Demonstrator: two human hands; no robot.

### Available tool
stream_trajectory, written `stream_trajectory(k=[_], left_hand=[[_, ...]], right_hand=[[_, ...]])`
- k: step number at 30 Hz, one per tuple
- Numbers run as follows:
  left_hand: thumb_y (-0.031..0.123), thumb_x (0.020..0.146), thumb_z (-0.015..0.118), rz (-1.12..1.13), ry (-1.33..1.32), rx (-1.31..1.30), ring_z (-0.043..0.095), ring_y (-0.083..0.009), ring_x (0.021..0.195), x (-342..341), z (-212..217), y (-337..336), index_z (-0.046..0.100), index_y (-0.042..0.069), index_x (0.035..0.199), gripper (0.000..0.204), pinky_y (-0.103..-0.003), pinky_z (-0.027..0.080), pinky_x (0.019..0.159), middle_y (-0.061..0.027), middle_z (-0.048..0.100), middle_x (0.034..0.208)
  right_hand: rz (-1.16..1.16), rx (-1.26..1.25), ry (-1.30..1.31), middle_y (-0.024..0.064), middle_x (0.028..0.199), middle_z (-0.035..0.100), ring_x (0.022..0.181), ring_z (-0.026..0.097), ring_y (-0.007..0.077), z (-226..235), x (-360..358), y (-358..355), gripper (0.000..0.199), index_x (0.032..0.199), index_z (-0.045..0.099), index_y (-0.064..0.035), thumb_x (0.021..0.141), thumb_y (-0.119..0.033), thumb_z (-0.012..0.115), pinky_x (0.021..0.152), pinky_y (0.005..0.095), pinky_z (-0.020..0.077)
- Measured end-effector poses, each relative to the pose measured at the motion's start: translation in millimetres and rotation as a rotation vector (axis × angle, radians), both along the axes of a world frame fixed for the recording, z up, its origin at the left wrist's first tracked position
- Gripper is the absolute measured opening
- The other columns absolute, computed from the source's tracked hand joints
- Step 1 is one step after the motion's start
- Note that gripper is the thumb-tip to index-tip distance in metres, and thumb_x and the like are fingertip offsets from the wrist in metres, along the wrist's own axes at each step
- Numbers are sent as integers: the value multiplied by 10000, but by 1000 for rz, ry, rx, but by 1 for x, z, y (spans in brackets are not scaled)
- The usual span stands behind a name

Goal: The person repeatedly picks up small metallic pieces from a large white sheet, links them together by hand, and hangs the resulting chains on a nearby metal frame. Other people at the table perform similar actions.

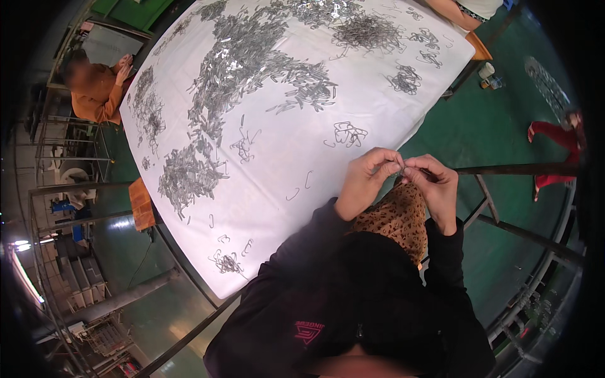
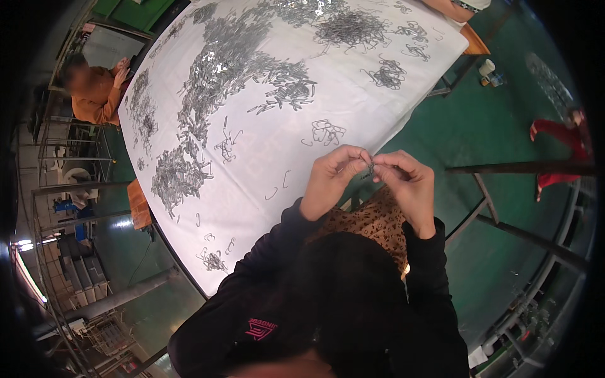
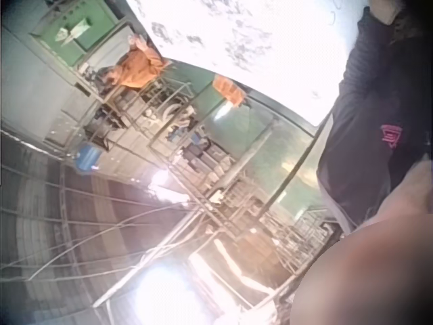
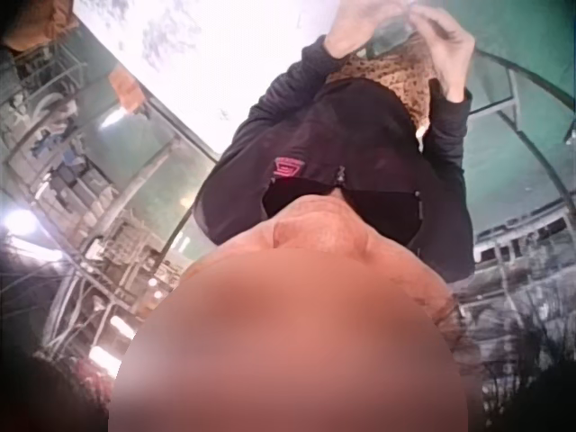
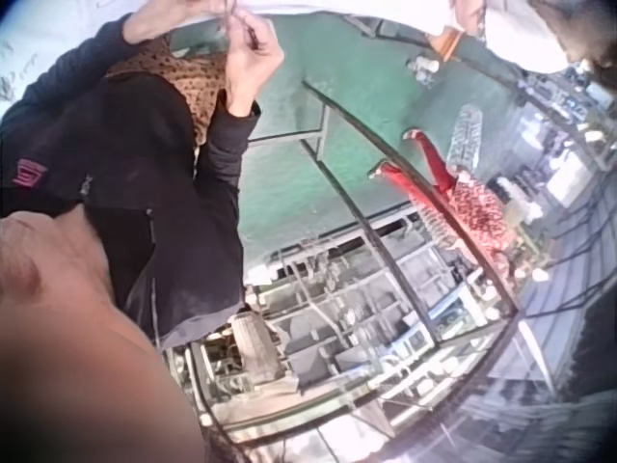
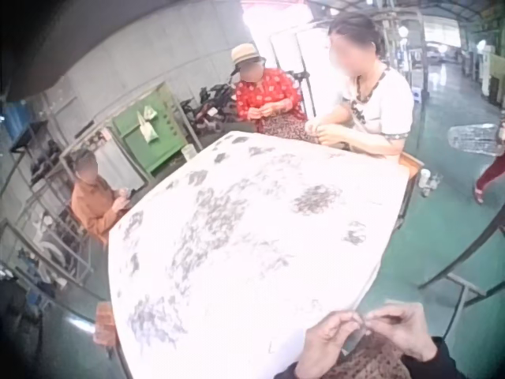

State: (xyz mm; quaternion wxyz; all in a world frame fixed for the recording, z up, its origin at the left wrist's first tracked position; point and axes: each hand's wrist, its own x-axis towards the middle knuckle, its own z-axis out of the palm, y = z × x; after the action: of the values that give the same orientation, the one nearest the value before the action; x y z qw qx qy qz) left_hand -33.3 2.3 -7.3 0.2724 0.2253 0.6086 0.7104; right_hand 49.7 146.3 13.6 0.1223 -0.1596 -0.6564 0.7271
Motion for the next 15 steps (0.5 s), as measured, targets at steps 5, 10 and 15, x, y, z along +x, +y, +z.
stream_trajectory(k=[5,10,15], left_hand=[[30,923,581,132,214,-13,628,-109,893,8,6,0,618,-16,972,77,-247,488,826,-56,685,922],[12,913,584,163,270,-69,645,-125,883,17,12,-5,611,-21,974,75,-255,501,812,-84,695,921],[-4,905,590,166,309,-161,653,-140,894,30,17,-16,608,-22,969,69,-266,501,822,-99,698,931]], right_hand=[[-107,52,75,59,858,637,725,597,99,9,-5,-1,222,1033,683,27,821,82,642,656,217,488],[78,345,171,50,899,658,778,607,96,-6,-77,14,168,1017,684,27,858,23,631,702,215,492],[407,916,510,172,849,649,851,610,362,-89,-205,-24,171,843,654,14,723,61,542,788,422,490]])
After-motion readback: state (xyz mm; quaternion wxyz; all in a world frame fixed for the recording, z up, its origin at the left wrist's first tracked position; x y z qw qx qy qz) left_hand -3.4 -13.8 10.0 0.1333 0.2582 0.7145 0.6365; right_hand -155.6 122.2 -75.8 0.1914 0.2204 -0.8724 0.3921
